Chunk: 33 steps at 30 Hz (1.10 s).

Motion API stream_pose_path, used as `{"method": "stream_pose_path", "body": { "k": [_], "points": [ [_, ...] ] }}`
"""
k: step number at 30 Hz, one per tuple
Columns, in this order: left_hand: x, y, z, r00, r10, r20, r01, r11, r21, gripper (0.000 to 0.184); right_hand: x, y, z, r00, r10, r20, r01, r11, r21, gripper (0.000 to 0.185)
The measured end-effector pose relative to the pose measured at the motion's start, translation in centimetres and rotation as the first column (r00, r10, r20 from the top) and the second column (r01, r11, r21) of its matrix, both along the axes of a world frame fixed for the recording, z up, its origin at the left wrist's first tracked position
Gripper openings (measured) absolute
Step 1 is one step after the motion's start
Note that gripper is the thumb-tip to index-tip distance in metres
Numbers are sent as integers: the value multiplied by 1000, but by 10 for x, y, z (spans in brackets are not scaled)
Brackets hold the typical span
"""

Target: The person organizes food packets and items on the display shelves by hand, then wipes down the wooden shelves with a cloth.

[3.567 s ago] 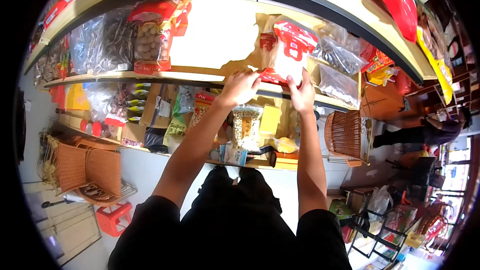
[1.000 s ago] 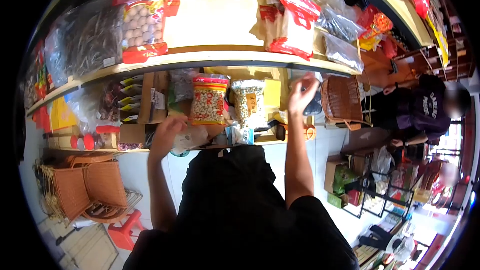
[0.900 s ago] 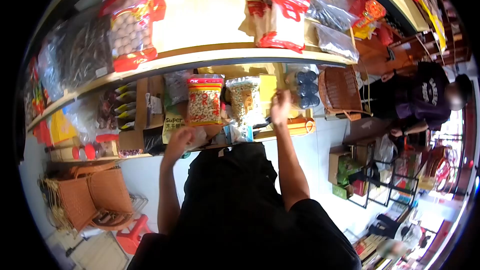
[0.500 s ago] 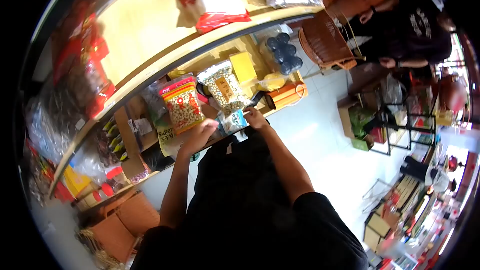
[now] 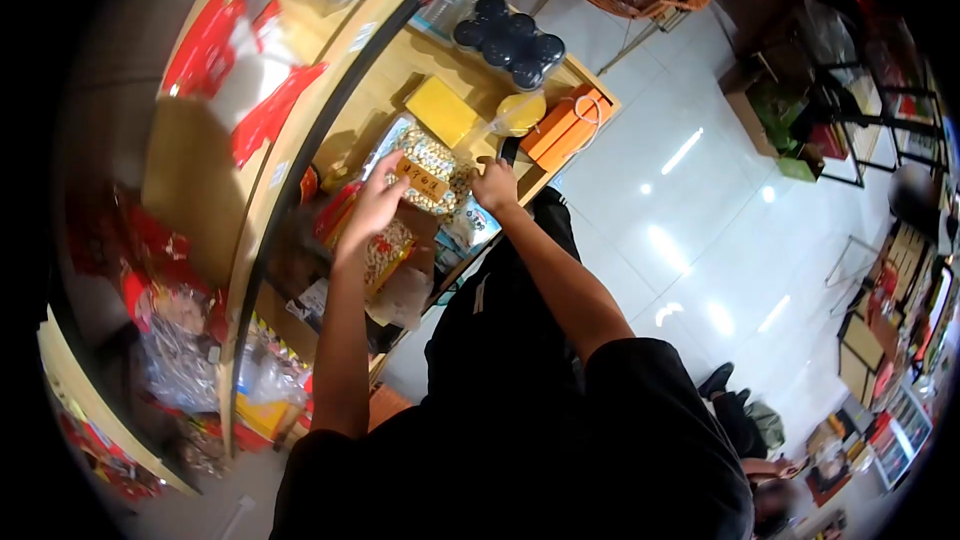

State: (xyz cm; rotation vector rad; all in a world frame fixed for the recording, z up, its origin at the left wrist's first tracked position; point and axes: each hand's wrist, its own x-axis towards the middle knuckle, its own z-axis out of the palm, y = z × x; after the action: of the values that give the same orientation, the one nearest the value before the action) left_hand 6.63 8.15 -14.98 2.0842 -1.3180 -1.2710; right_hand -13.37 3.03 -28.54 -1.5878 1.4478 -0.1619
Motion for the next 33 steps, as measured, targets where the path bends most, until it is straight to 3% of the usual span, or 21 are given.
{"method": "stream_pose_path", "body": {
  "k": [2,6,11,13,20,21,23,27,30,31,33],
  "points": [
    [0,-27,5,1000,-6,4,6,999,-51,56,6,-1,7,996,32,-85,-35,999,-36,43],
    [-2,-85,-10,996,46,79,-47,999,11,59,11,-14,6,985,95,-147,-92,995,31,46],
    [2,-141,-40,993,118,9,-119,987,107,63,9,-32,0,986,167,-15,-161,966,202,58],
    [10,-149,-70,986,118,119,-121,993,17,60,9,-36,4,983,175,47,-182,950,254,60],
    [44,-173,-149,953,0,302,-45,989,144,61,17,-51,-6,970,212,117,-239,916,323,65],
    [40,-170,-151,955,-1,297,-46,987,153,61,16,-51,-8,965,224,135,-258,904,341,65],
    [37,-168,-150,991,33,130,-59,978,202,60,21,-51,-8,959,235,155,-276,894,353,65],
    [28,-169,-132,984,-3,180,-44,966,254,59,36,-41,-29,971,169,169,-206,950,236,64],
    [39,-170,-145,976,-68,205,15,969,248,60,48,-37,-44,986,109,127,-134,967,216,49],
    [39,-177,-141,970,-90,225,35,971,238,58,57,-36,-69,954,282,105,-300,917,261,61],
    [37,-178,-137,959,-128,253,68,970,232,54,58,-37,-74,931,340,131,-365,868,336,64]
  ]
}}
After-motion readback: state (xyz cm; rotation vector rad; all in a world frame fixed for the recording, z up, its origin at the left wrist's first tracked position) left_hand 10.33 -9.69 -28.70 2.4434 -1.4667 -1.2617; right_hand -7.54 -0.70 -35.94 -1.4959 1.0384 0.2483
